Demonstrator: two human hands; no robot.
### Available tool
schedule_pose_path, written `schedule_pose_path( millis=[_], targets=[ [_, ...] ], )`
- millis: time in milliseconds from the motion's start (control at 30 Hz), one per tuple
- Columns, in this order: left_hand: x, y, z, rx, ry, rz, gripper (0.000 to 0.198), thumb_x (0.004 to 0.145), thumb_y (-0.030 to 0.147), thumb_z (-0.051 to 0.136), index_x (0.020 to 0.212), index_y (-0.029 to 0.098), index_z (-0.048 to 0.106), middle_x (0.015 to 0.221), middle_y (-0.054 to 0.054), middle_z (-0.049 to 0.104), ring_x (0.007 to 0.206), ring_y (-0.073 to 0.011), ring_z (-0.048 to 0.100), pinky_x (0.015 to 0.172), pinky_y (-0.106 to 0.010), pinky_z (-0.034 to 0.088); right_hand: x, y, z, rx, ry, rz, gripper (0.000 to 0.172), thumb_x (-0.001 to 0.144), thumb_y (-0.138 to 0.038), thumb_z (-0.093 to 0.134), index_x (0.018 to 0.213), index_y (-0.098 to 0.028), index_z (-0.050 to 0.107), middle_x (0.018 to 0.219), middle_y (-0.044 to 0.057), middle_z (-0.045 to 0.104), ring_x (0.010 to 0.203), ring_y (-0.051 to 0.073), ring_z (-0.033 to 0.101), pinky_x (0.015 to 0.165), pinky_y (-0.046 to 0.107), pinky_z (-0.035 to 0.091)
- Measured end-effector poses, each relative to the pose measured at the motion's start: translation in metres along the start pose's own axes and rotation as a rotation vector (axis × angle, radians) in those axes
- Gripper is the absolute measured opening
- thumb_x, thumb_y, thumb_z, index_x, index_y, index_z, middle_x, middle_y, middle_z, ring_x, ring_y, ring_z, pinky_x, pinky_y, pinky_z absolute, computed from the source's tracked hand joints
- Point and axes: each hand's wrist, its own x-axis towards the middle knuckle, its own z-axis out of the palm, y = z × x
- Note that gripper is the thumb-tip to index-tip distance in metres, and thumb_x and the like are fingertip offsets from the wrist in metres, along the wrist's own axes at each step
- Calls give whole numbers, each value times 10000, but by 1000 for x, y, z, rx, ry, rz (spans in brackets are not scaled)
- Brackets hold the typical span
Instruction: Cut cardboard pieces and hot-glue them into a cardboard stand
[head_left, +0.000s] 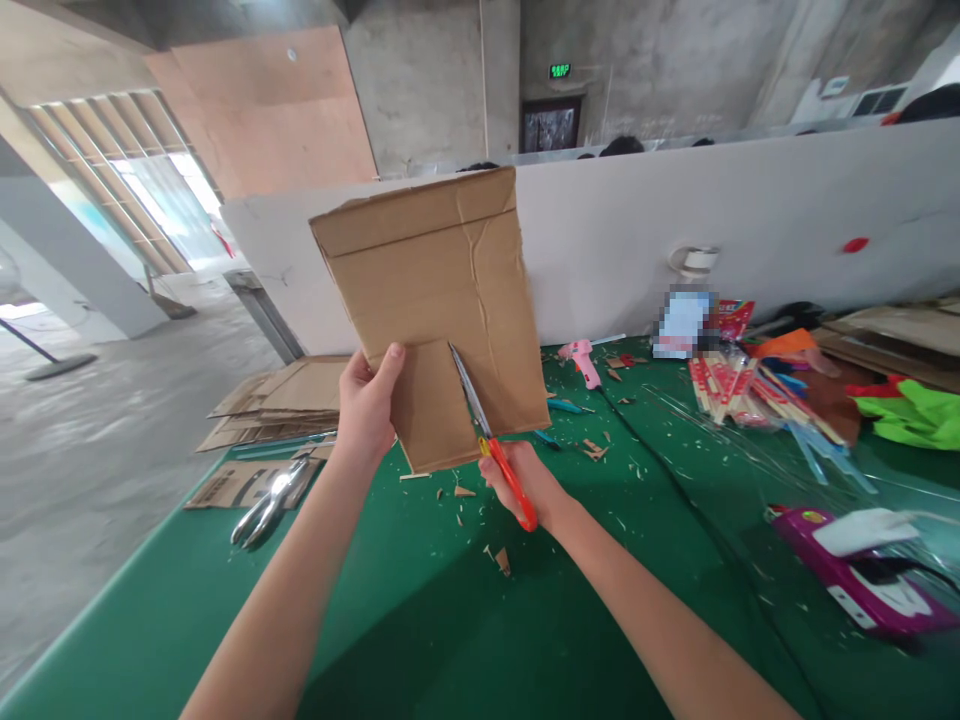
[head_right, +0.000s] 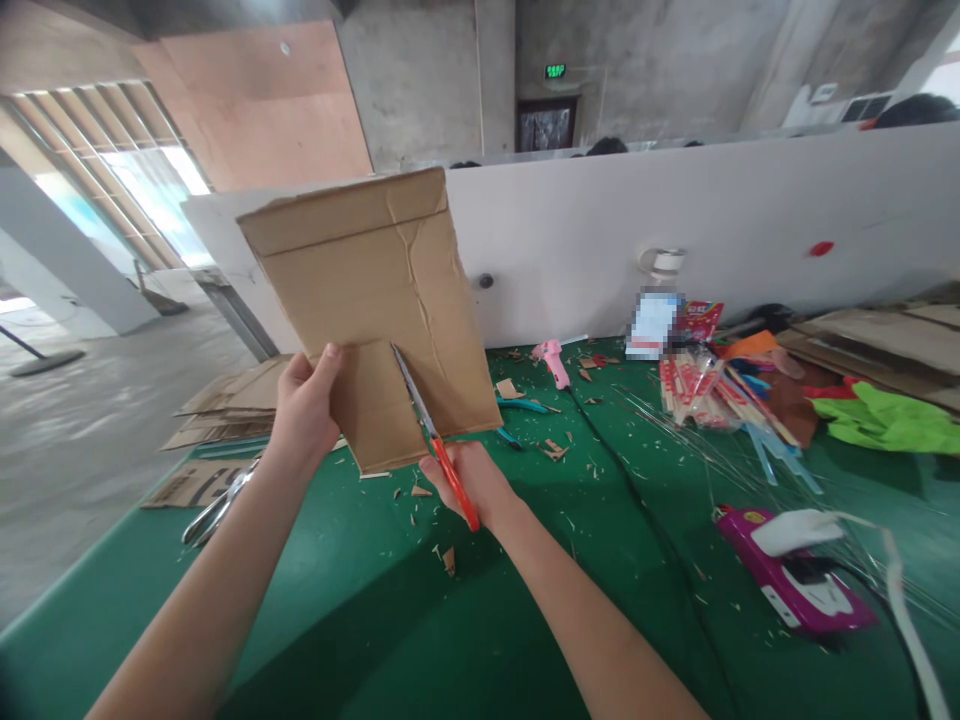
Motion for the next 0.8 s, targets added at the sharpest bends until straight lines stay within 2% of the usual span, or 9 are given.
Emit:
schedule_pose_path(
  millis=[133, 300, 467, 667, 800],
  targets=[
    [5, -1, -7, 83, 5, 76, 352, 687, 374, 749, 976, 222, 615, 1061, -62, 671, 929, -189, 641, 803, -294, 522, -1, 0, 6, 46, -14, 38, 476, 927, -504, 383, 609, -183, 531, 600, 27, 561, 591, 152, 559, 565, 243, 369],
    [7, -6, -13, 268, 58, 188, 322, 727, 396, 701, 946, 181, 603, 977, -63, 674, 894, -191, 627, 785, -295, 502, -1, 3, 12, 163, -19, 130, 474, 925, -563, 362, 778, -176, 593, 709, 46, 611, 674, 177, 605, 564, 251, 411],
    [2, 3, -8, 439, 6, 282, 292, 697, 343, 734, 911, 179, 621, 912, -54, 672, 860, -200, 611, 761, -281, 484, 1, 5, 12, 308, -68, 194, 524, 918, -625, 300, 848, -189, 581, 750, 51, 614, 732, 187, 609, 574, 261, 432],
    [-3, 4, -5, 488, -16, 318, 248, 751, 357, 689, 906, 172, 631, 888, -54, 681, 820, -187, 608, 690, -259, 471, 0, 4, 13, 280, 9, 156, 482, 911, -619, 326, 793, -196, 526, 740, 38, 560, 721, 178, 566, 614, 273, 413],
    [-3, -1, -7, 391, -19, 250, 273, 759, 402, 673, 890, 163, 653, 871, -54, 685, 790, -178, 609, 697, -263, 467, 0, 2, 11, 256, 57, 122, 434, 899, -595, 377, 762, -196, 473, 703, 7, 482, 652, 152, 500, 604, 271, 387]
  ],
)
